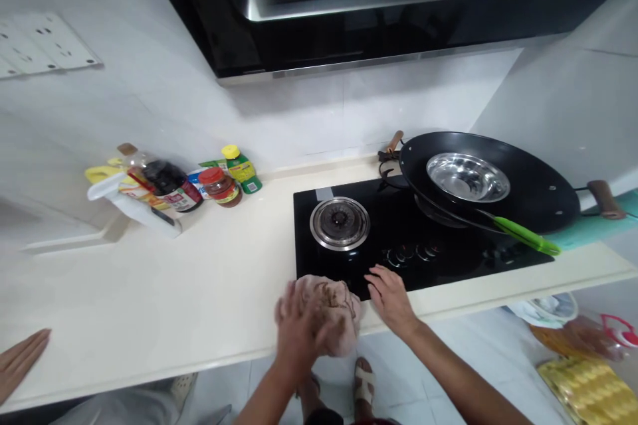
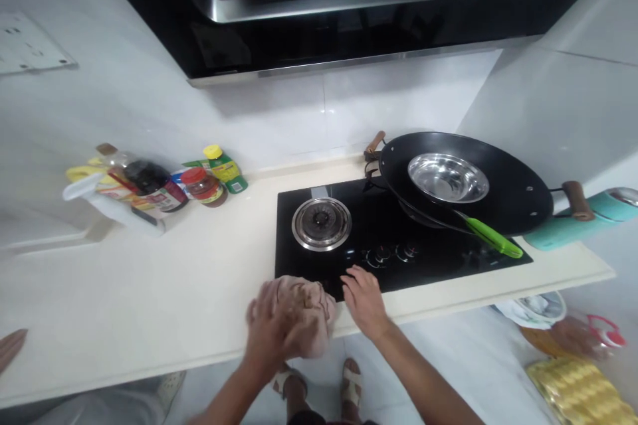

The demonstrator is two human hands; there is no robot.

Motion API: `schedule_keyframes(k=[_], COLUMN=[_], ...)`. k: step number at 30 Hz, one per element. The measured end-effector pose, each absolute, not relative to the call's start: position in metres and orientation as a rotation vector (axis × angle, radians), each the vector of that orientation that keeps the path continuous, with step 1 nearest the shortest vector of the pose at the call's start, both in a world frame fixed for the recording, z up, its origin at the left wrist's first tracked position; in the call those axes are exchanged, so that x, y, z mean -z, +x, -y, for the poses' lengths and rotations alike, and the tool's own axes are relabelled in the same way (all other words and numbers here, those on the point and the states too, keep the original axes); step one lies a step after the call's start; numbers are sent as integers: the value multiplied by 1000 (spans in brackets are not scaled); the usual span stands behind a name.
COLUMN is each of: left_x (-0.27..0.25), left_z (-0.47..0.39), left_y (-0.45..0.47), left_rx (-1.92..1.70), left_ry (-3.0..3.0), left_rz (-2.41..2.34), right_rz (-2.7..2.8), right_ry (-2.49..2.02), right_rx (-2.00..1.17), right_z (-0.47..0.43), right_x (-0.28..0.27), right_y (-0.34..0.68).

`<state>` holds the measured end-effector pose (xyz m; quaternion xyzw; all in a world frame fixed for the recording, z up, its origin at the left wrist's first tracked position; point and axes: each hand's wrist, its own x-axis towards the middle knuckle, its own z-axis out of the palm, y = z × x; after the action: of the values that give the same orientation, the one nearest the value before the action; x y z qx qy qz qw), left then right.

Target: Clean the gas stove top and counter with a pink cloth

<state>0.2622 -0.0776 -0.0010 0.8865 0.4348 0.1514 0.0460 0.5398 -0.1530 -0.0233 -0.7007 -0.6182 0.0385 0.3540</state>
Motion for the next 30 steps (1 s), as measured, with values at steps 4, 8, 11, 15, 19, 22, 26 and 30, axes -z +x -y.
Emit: schedule_keyframes(k=[4,8,11,15,19,22,26,30], left_x=[20,32,35,41,44,40,34,25], left_z=[104,126,140,146,139,128,111,94], left_y=[328,371,396,401,362,313,227,133], left_rx=[-342,-292,-277,-344,-421,-430,-397,-257], left_ry=[2713,2754,2743,2820,2939,2936,2947,2901], left_rz=[-1243,-951,-795,-724,-684,-840,-1094,-1476], right_rz=[1734,1643,1567,1543,1613,1624,1665,1749], right_ry=[-1837,-1769,-1726,-1722,-1758,-1800,-1788,-1769], right_rx=[-60,-122,-179,-215,-223,-226,-155,-56], right_z=[167,170,172,176,178,179,182,186], right_x=[47,59,63,66,64,63,68,78], right_y=[573,578,582,588,587,585,586,591])
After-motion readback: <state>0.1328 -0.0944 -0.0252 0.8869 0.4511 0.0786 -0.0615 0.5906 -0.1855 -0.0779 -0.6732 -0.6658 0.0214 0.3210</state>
